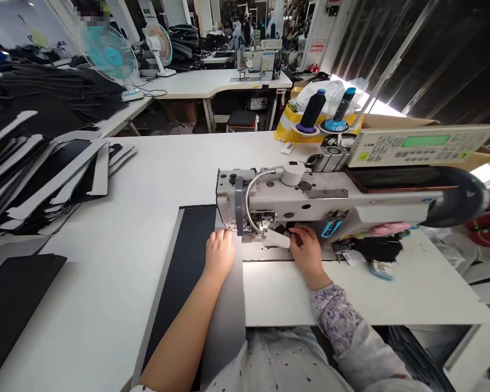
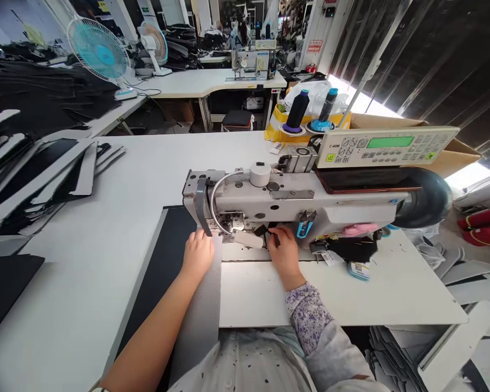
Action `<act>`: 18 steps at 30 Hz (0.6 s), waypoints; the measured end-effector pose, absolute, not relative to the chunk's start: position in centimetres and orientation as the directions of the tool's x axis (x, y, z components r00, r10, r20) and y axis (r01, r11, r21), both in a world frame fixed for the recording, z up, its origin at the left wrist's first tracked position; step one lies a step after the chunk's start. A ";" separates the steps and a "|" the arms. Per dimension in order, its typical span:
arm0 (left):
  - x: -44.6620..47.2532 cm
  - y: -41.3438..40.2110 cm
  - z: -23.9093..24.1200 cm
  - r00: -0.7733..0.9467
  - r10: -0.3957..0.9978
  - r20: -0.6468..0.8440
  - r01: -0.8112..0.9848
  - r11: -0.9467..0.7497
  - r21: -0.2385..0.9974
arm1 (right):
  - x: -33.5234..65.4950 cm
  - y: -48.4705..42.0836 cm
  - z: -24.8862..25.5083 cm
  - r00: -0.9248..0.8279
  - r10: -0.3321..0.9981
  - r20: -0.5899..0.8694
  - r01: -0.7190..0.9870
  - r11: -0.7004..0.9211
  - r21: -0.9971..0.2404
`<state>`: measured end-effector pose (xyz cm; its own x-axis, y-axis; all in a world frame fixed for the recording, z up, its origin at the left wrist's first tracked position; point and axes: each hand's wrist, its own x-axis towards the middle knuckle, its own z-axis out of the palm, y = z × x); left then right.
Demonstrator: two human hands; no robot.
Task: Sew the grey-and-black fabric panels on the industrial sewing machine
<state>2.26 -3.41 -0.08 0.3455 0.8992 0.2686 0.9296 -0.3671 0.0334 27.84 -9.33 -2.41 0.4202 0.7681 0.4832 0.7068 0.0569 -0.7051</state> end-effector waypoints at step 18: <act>0.0 -6.6 1.3 0.495 0.835 0.240 0.834 -0.534 0.137 | 17.3 -6.1 -2.4 -0.049 0.935 0.352 0.566 0.317 -0.761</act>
<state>0.04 -6.56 1.27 0.4953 0.8349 0.2399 0.8342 -0.5342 0.1367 17.33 -6.14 -2.36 -0.0489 0.9345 0.3525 0.5657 0.3168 -0.7614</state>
